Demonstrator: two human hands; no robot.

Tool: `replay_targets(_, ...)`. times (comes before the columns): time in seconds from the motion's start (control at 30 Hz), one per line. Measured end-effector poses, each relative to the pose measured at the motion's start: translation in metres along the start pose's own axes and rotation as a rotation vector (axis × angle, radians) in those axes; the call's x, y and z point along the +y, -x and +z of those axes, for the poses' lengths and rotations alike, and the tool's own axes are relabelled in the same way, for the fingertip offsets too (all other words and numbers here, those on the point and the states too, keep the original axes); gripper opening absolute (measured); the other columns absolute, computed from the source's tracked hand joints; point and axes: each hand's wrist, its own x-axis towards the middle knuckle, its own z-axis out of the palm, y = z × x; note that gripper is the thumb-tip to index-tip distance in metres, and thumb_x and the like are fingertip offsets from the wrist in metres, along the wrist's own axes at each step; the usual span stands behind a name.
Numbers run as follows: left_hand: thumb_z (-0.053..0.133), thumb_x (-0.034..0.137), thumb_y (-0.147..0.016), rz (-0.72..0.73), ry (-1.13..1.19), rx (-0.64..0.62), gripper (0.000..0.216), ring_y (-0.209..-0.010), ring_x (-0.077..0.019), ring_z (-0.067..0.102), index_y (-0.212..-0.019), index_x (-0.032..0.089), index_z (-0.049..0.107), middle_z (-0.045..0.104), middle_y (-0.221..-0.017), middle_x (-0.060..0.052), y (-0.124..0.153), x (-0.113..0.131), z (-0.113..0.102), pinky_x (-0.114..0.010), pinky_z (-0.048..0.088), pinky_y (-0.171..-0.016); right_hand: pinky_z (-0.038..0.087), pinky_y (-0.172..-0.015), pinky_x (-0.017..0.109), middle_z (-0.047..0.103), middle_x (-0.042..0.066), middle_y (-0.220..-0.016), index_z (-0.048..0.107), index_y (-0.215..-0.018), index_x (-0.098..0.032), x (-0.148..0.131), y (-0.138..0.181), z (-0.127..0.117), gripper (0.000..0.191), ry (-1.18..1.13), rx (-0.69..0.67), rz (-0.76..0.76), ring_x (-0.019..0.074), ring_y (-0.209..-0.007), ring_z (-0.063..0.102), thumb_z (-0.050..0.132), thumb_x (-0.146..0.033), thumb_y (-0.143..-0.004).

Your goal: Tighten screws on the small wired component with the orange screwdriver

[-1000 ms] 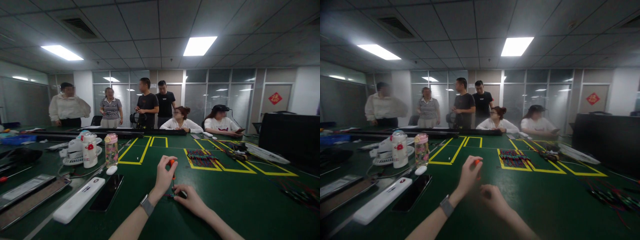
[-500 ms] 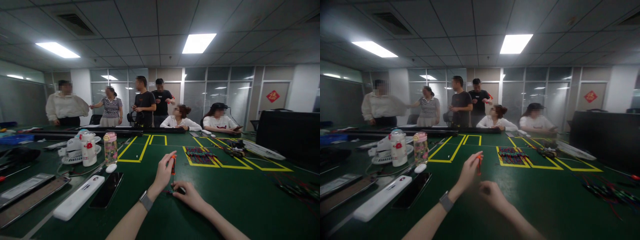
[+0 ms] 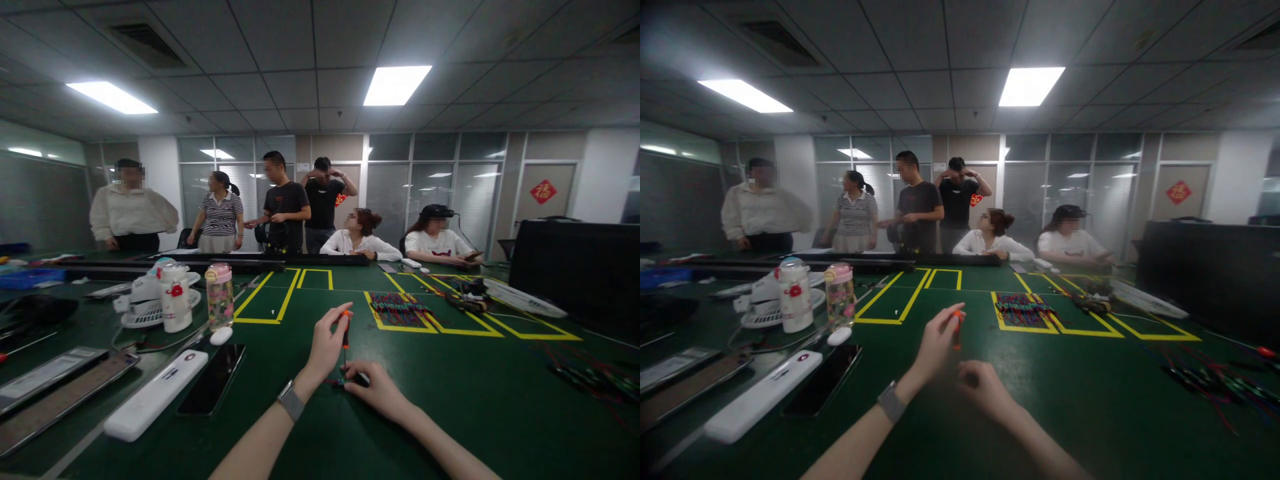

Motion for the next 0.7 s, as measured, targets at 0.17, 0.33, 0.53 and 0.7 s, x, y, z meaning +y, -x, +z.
replay_targets(0.17,0.049,0.036,-0.088,0.030,-0.032,0.034,0.030,-0.088,-0.0176,0.059,-0.107,0.020,0.067,0.063,-0.097,-0.006,0.0001,0.0033,-0.0016,-0.029,0.046,-0.081,0.047,-0.086,0.033,0.072,0.008,-0.094,0.070,-0.073,-0.017,0.0012,0.0004,0.0002,0.006,-0.006,0.004,-0.001,0.0246,-0.097,0.064,0.065,-0.021,-0.072)
replay_targets(0.33,0.041,0.035,-0.092,-0.025,0.014,-0.009,0.036,-0.095,-0.0187,0.059,-0.119,0.022,0.061,0.064,-0.109,-0.007,0.0000,0.0041,-0.0012,-0.032,0.046,-0.087,0.047,-0.085,0.031,0.072,0.006,-0.090,0.070,-0.074,-0.018,0.0032,0.0003,0.0007,0.008,0.012,-0.006,-0.018,0.0227,-0.093,0.064,0.065,-0.023,-0.074)
replay_targets(0.53,0.049,0.036,-0.088,-0.015,-0.040,0.008,0.032,-0.087,-0.0181,0.059,-0.113,0.022,0.064,0.064,-0.095,-0.005,-0.0002,0.0032,-0.0020,-0.032,0.047,-0.082,0.046,-0.086,0.031,0.072,0.006,-0.087,0.069,-0.073,-0.017,0.0026,0.0006,0.0003,0.006,0.013,-0.009,-0.016,0.0220,-0.091,0.064,0.065,-0.022,-0.074)
replay_targets(0.7,0.045,0.035,-0.090,-0.005,-0.026,0.012,0.034,-0.095,-0.0184,0.059,-0.117,0.024,0.062,0.063,-0.104,-0.006,-0.0005,0.0032,-0.0019,-0.032,0.045,-0.087,0.047,-0.085,0.031,0.072,0.005,-0.089,0.070,-0.074,-0.018,0.0018,0.0009,0.0002,0.006,0.008,-0.002,-0.011,0.0221,-0.093,0.064,0.064,-0.021,-0.073)
